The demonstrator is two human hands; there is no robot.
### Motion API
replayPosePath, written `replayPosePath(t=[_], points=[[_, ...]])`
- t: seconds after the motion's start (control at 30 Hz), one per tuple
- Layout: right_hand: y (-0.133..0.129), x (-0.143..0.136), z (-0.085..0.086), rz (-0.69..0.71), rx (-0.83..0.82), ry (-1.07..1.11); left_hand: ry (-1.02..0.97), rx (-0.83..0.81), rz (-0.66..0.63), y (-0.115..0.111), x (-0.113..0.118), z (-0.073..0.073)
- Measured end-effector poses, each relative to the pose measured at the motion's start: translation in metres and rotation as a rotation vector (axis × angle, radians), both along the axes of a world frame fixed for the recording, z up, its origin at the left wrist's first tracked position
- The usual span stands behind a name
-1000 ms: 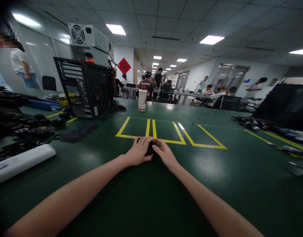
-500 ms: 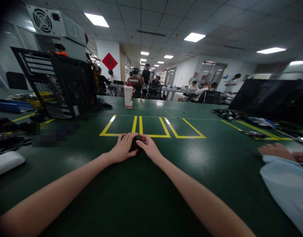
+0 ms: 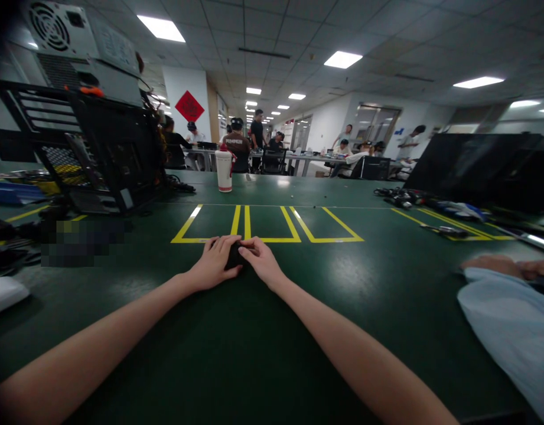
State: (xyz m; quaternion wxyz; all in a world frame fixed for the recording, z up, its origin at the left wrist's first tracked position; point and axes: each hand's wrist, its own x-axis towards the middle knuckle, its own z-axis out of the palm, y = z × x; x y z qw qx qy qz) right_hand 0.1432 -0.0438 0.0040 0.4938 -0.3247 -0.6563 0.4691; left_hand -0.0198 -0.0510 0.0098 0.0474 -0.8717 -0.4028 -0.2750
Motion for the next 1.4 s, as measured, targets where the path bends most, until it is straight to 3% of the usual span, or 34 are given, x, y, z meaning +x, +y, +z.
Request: replayPosePath(t=[0.13, 0.4, 0.7, 0.93, 1.23, 1.4], points=[[0.004, 0.001, 0.000, -0.030, -0.046, -0.050, 0.005, -0.009, 0.006, 0.000, 0.000, 0.001], [-0.003, 0.001, -0.003, 0.079, -0.037, 0.029, 0.000, 0.006, 0.020, 0.000, 0.000, -0.001], [0.006, 0.002, -0.004, -0.043, -0.016, -0.061, -0.016, -0.010, 0.011, 0.000, -0.001, 0.000], [-0.001, 0.002, -0.004, 0.055, -0.047, 0.006, -0.006, -0.010, 0.017, 0.000, 0.000, 0.000], [0.000, 0.001, 0.000, -0.004, -0.037, -0.025, -0.014, -0.025, 0.016, 0.000, 0.000, 0.001], [0.001, 0.002, -0.002, 0.066, -0.092, 0.003, -0.012, -0.008, 0.026, 0.001, 0.001, 0.000]])
